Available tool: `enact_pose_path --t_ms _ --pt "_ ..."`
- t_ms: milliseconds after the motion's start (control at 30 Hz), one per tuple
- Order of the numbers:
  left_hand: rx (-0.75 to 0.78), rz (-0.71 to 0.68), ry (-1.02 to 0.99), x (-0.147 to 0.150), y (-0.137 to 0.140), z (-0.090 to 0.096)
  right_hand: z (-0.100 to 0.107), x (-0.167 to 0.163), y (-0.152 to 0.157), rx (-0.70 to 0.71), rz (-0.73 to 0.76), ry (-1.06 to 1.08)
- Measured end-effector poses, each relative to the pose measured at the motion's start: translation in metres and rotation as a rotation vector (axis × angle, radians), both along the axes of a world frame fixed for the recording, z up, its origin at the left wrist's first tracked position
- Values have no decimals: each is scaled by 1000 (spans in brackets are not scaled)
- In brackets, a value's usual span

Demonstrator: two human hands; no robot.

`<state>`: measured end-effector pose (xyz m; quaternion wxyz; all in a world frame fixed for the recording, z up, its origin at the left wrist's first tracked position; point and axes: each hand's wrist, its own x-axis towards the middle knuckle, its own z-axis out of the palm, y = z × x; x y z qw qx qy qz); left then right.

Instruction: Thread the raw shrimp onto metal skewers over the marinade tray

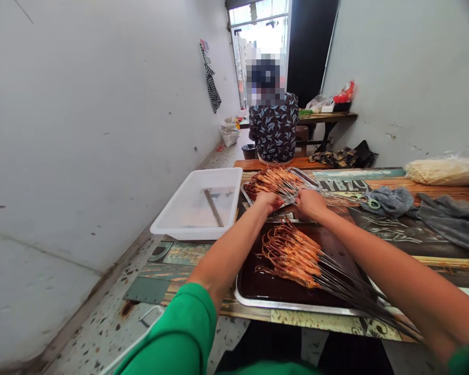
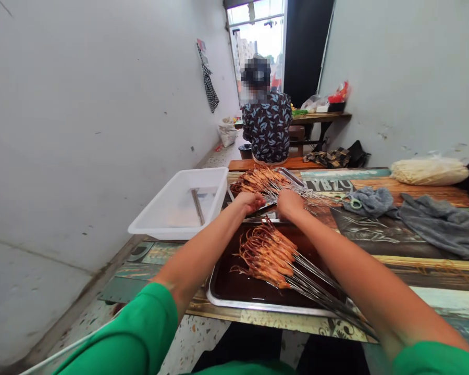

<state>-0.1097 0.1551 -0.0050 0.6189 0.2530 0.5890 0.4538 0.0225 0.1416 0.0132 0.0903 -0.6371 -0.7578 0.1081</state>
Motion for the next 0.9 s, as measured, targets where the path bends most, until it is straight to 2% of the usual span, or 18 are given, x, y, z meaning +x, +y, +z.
enact_pose_path --t_ms 100,233,433,667,900 --pt "-30 12 -108 -1 -8 -3 1 -4 -2 -88 -1 126" --pt "-27 58 -229 -3 -15 -6 3 -13 -15 -281 25 330" --pt "-77 72 -408 -19 -17 -8 1 -23 -38 -476 39 557" --pt "-68 136 -555 -31 -20 -8 3 -24 -44 -559 35 730" --pt "-94 198 -581 -31 -20 -9 8 -23 -54 -597 -14 732"
